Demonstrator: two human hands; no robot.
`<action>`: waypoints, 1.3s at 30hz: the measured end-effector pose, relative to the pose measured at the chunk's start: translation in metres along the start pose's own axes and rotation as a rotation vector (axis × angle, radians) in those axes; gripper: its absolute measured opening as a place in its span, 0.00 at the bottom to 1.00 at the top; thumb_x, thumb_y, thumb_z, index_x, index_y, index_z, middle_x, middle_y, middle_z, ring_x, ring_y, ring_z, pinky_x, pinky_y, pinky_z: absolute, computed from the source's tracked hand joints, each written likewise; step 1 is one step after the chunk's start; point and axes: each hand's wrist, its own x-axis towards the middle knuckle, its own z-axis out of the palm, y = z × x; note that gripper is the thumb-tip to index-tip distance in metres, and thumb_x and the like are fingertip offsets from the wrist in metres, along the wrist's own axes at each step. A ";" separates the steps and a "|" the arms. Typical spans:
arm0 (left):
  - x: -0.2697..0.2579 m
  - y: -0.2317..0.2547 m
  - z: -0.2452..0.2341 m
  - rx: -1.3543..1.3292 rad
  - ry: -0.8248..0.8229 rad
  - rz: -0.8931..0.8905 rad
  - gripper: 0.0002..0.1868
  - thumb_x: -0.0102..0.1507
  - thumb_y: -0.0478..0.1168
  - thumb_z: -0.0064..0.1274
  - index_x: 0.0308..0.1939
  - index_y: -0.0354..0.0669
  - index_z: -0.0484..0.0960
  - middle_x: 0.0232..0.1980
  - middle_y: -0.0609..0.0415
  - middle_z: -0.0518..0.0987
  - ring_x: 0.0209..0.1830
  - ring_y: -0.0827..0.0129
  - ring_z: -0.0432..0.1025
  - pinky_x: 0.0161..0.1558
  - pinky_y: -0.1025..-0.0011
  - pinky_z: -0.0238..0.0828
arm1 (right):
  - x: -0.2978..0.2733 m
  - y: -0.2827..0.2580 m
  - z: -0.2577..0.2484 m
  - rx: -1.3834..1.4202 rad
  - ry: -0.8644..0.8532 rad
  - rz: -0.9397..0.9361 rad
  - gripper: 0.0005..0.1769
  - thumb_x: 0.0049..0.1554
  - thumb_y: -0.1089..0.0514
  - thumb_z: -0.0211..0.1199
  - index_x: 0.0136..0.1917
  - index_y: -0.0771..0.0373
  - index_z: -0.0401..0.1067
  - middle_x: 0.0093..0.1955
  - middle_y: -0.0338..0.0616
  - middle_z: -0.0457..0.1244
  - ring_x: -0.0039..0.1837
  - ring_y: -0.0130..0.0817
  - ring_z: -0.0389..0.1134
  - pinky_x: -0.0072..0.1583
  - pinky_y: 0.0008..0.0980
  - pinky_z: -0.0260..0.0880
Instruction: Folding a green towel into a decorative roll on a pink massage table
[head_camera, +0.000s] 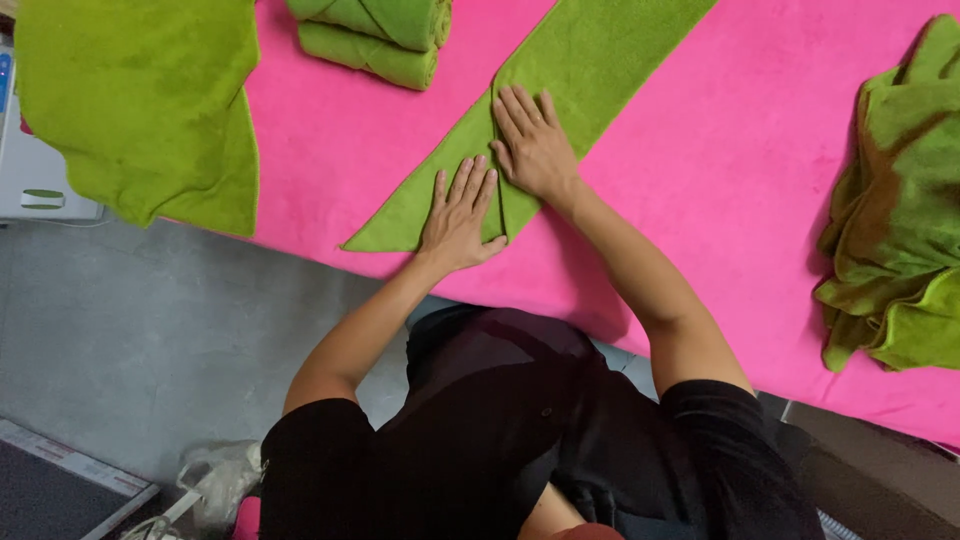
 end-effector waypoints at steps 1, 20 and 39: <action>-0.002 -0.001 0.002 -0.094 -0.004 -0.023 0.61 0.58 0.70 0.54 0.85 0.39 0.49 0.88 0.39 0.41 0.88 0.48 0.36 0.80 0.36 0.31 | -0.007 -0.005 0.008 -0.066 0.140 0.005 0.34 0.70 0.44 0.51 0.80 0.68 0.61 0.83 0.58 0.53 0.84 0.53 0.49 0.80 0.61 0.38; -0.035 -0.015 0.025 -0.258 0.489 -0.393 0.36 0.71 0.54 0.54 0.76 0.33 0.69 0.78 0.20 0.58 0.81 0.26 0.45 0.78 0.35 0.37 | -0.126 -0.121 -0.013 0.670 0.160 -0.413 0.23 0.67 0.47 0.59 0.62 0.69 0.77 0.69 0.57 0.67 0.75 0.55 0.65 0.77 0.58 0.55; 0.161 0.037 -0.041 -0.164 -0.064 -0.367 0.78 0.46 0.82 0.57 0.84 0.32 0.46 0.84 0.22 0.40 0.86 0.32 0.31 0.78 0.30 0.17 | -0.071 0.112 -0.052 0.086 -0.056 0.274 0.49 0.66 0.20 0.32 0.86 0.51 0.53 0.89 0.51 0.42 0.88 0.52 0.39 0.79 0.71 0.28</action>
